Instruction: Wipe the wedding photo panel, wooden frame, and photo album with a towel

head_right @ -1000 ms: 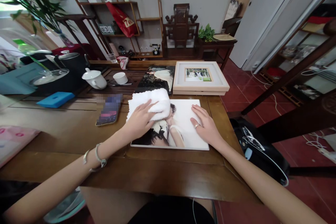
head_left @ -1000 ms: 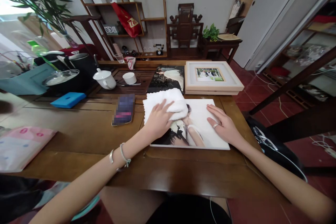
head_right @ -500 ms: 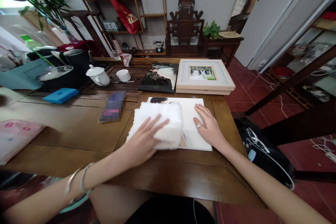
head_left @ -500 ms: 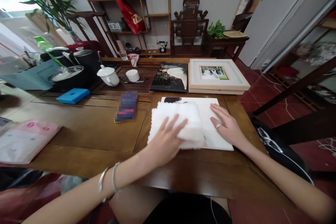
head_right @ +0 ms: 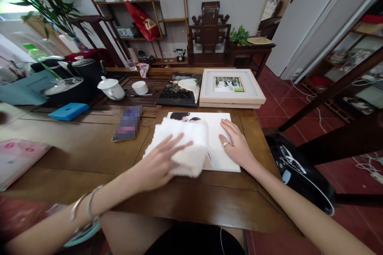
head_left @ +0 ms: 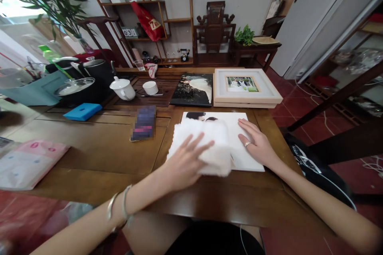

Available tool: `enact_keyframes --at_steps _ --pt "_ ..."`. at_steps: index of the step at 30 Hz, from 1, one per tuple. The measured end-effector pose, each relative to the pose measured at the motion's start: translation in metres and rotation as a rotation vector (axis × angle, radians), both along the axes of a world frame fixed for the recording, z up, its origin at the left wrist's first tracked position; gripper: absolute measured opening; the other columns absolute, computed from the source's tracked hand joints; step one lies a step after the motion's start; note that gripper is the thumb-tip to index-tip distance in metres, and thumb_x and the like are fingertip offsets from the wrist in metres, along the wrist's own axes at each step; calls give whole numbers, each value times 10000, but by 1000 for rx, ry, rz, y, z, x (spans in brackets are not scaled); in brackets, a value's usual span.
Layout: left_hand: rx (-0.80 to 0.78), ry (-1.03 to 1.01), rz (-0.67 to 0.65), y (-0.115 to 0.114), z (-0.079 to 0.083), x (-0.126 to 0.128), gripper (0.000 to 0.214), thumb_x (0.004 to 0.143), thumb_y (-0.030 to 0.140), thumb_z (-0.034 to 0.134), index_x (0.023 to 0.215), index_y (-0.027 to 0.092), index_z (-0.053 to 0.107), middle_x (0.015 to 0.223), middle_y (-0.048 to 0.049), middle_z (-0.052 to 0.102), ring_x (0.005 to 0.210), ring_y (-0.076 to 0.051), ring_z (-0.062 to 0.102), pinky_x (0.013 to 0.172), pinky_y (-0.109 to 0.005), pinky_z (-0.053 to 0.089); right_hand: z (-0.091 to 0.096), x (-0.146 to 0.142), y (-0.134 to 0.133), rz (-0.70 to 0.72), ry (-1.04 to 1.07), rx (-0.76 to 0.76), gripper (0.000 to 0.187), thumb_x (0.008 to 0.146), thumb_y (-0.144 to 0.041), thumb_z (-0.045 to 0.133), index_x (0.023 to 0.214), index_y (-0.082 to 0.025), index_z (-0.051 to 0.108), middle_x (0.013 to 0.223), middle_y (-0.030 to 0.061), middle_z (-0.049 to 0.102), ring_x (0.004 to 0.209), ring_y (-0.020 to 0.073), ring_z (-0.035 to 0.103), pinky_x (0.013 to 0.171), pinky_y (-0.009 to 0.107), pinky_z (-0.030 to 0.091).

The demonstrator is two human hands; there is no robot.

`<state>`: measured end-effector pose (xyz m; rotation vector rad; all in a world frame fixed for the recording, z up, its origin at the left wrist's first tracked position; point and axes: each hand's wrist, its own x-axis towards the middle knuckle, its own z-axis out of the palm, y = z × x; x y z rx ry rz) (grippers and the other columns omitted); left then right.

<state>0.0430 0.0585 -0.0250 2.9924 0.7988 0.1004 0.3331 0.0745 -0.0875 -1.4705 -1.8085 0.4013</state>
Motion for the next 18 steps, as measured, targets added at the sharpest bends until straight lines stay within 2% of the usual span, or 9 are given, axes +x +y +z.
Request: enact_keyframes --at_steps 3,5,8,12,15,18 --pt "-24 -9 -63 -30 2 -6 264 793 217 679 1045 272 734 1587 -18 296 1473 -368 175 1176 -576 227 -1 0 0 2 0 8 455 911 -359 515 1346 -237 569 1445 95 534 1376 273 444 1168 530 319" --pt "-41 -29 -57 -30 2 -7 289 793 201 669 1065 281 726 1588 -7 296 1475 -353 182 1180 -559 229 -1 0 1 8 6 15 455 911 -364 516 1349 -252 567 1441 85 539 1373 274 447 1168 532 318" --pt "-62 -72 -1 -7 0 -5 424 780 125 642 1179 262 680 1610 -56 230 1476 -339 188 1183 -551 213 -2 1 1 9 9 19 456 911 -368 519 1349 -253 568 1436 84 544 1371 273 448 1167 532 318" --pt "-61 -65 103 37 -2 2 311 822 145 630 1122 174 707 1614 -141 174 1483 -364 113 1187 -573 139 -3 2 2 5 9 27 448 910 -367 520 1338 -247 577 1430 90 548 1368 269 453 1163 531 327" --pt "-49 -51 147 61 -3 6 253 880 210 605 1104 166 715 1610 -140 186 1485 -362 76 1183 -583 113 -2 2 1 13 5 25 451 911 -364 518 1337 -227 578 1434 105 543 1369 267 452 1163 521 333" --pt "-28 -55 142 75 -4 6 276 908 253 583 1155 189 691 1609 -118 202 1486 -343 103 1174 -588 143 0 1 1 14 11 19 449 909 -358 522 1336 -230 579 1437 101 541 1371 271 451 1165 528 327"
